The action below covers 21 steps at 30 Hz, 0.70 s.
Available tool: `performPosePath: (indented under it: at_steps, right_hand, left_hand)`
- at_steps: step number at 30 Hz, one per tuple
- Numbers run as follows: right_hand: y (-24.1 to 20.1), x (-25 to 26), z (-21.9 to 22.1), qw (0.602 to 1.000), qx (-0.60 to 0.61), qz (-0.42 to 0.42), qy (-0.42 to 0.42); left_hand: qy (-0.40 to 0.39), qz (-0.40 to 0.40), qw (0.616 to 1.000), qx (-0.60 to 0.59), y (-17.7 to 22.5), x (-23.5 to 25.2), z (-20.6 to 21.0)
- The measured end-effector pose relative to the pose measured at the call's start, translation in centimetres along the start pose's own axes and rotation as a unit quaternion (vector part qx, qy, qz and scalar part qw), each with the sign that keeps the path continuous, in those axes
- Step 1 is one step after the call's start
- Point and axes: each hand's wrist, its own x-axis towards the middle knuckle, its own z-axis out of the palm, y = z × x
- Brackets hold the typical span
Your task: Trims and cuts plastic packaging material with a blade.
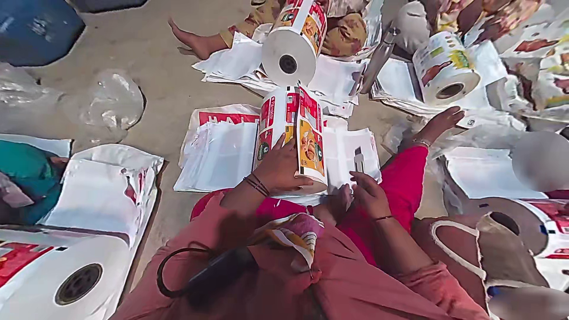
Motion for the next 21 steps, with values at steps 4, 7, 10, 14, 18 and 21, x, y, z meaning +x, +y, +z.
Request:
performPosePath:
  at_steps: [4, 7, 10, 14, 18, 21]
  right_hand:
    - [-7.2, 1.8, 4.2, 0.970, -0.200, -0.132, 0.036]
    - [-8.7, 3.4, 6.1, 0.957, -0.224, -0.165, 0.080]
    - [-7.3, 5.1, 4.3, 0.962, -0.213, -0.097, 0.142]
    - [-1.9, 6.6, -2.3, 0.945, -0.223, 0.139, 0.195]
    - [5.2, 4.6, -7.7, 0.869, -0.307, 0.310, 0.231]
    - [5.0, 4.0, -8.7, 0.884, -0.289, 0.258, 0.263]
  left_hand:
    - [-0.020, 0.033, 0.999, 0.021, 0.7, 0.0, 0.3]
    - [-0.007, 0.050, 0.998, 0.025, 0.9, -0.3, 0.6]
    - [0.023, 0.044, 0.999, 0.002, 0.5, -0.6, 0.9]
    - [0.049, 0.030, 0.998, -0.006, -0.2, -0.9, 1.5]
    - [0.090, 0.020, 0.996, -0.020, -0.2, -1.1, 1.7]
    - [0.132, -0.007, 0.991, -0.039, 0.1, -1.4, 2.1]
